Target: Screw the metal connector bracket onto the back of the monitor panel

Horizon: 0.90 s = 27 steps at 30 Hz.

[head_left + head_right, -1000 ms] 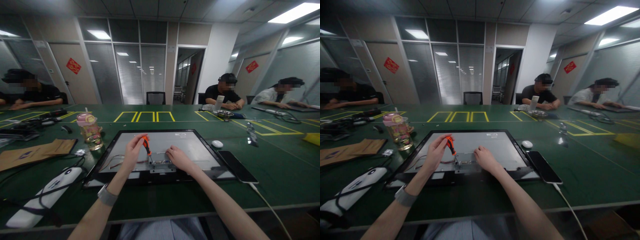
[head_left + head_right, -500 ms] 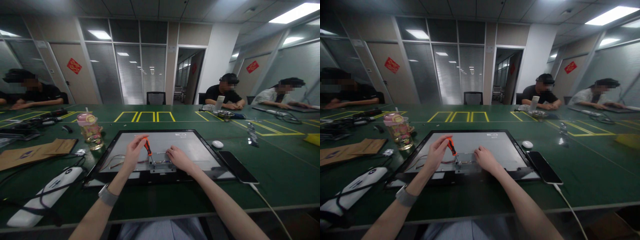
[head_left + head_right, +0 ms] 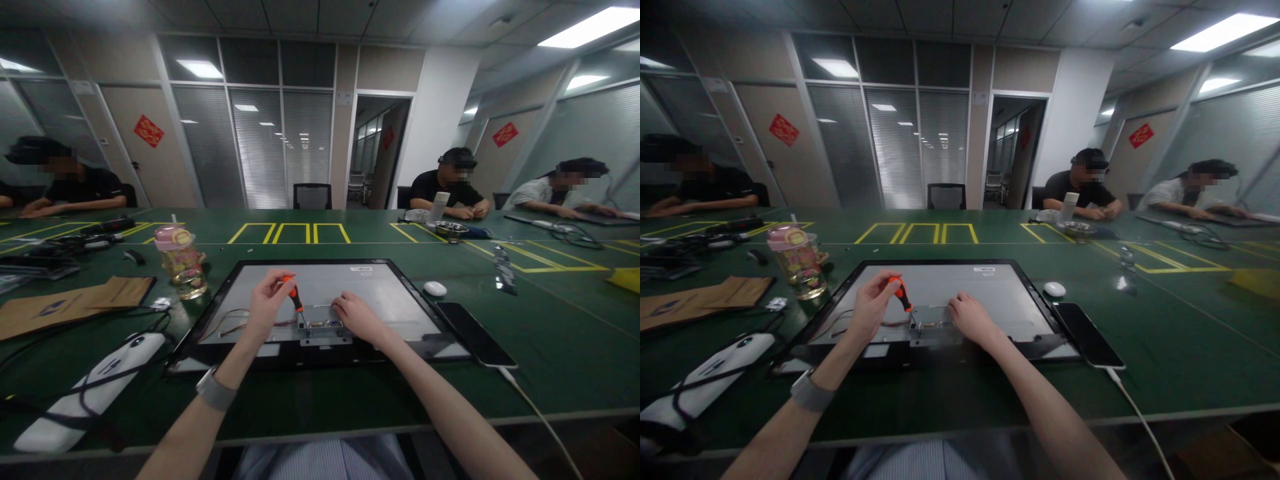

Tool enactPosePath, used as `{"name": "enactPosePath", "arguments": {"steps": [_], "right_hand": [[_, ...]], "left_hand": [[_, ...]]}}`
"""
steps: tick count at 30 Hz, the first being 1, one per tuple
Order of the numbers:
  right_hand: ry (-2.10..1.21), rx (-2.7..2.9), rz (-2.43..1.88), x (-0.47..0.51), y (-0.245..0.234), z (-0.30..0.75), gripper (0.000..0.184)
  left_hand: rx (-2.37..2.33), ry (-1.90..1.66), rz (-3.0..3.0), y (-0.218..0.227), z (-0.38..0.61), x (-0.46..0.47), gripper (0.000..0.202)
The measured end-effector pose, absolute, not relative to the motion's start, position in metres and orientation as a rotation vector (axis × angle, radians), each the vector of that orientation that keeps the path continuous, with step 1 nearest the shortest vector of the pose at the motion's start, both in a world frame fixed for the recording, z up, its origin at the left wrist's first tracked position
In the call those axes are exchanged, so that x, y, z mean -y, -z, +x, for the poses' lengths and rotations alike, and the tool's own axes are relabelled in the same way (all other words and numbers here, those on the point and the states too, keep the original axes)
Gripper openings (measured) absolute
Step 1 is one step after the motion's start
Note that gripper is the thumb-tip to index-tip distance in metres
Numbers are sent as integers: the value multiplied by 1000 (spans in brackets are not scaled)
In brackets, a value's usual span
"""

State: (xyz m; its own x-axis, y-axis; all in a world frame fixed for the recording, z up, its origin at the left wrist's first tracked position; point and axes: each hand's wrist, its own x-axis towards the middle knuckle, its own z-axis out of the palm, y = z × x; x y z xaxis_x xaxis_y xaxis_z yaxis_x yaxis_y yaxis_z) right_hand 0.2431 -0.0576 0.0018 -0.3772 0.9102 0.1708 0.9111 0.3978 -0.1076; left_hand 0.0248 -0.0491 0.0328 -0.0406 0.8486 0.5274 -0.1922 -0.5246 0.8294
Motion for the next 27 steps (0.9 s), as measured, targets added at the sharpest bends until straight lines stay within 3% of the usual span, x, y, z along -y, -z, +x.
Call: {"name": "enactPosePath", "arguments": {"steps": [27], "right_hand": [[2,2426,-1604,56,2,245,36]], "left_hand": [[-607,-1557,1361,-37,27,53,24]]}}
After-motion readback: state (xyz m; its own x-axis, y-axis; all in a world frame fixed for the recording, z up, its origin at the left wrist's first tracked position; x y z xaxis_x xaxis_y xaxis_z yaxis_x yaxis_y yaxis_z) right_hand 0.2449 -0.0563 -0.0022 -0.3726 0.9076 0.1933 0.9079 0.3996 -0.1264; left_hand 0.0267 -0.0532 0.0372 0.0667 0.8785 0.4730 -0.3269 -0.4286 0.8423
